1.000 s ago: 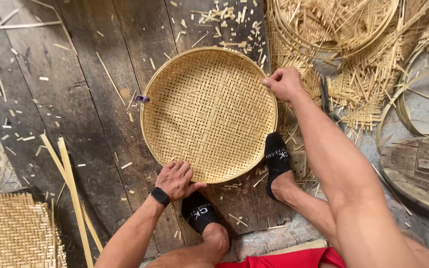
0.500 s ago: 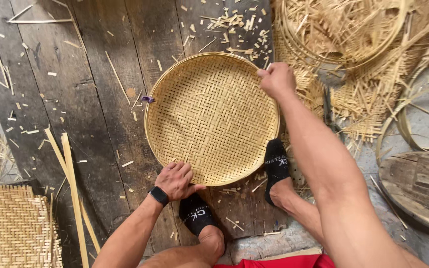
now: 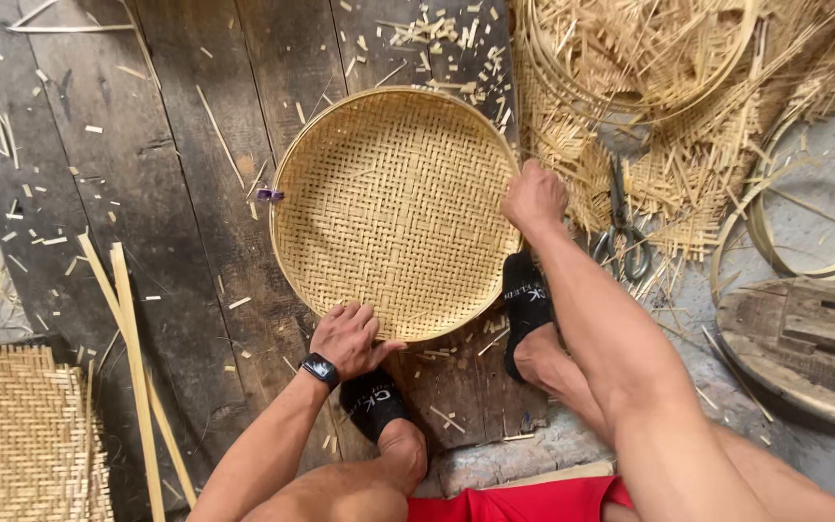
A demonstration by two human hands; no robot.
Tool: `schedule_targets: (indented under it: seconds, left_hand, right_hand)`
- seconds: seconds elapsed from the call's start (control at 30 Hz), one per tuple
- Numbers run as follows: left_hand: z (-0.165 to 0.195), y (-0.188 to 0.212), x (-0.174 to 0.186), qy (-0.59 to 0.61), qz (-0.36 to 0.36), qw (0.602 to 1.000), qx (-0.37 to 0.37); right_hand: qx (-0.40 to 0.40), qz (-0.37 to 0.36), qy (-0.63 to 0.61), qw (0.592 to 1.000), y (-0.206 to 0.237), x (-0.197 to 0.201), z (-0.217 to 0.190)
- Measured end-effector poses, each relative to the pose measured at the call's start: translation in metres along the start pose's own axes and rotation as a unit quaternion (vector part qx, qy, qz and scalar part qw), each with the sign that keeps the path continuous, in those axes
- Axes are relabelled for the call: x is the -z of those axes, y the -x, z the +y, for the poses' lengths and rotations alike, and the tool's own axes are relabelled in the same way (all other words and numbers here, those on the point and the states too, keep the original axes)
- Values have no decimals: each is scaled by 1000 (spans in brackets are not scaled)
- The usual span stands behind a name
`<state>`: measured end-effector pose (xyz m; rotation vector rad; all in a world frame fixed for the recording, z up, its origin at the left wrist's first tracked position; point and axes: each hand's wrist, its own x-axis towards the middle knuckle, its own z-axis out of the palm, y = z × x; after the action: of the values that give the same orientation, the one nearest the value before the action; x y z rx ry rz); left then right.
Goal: The person sits on the floor and fits a woven bamboo mat into a circular bamboo rim, pressing the edge down around the circumference. They flip the piece over, work it inside a heavy round wooden form, trim loose strips, and secure the rim with a clip.
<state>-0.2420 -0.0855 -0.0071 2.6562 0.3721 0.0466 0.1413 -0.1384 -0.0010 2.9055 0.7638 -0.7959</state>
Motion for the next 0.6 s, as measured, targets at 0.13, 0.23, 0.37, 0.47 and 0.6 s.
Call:
schedule_targets:
  seconds: [0.13,0.23,0.37,0.47,0.6]
  left_hand:
    - [4,5,0,6,39,999,8]
    - [6,10,-5,29,70,997,18]
    - [4,14,-9,20,78,997,6]
    - [5,16,-8,13,103,995,-2]
    - [8,16,-7,8,100,995,14]
  right_hand:
    - [191,130,-50,972,62,-7,22]
    - [493,-32,-110,862,130,-52,23]
    - [481,-103,-126,862,173,-85,28]
    - [476,-69,-125,868,177,-90,30]
    - [484,-82,-157,857,170,-86,24]
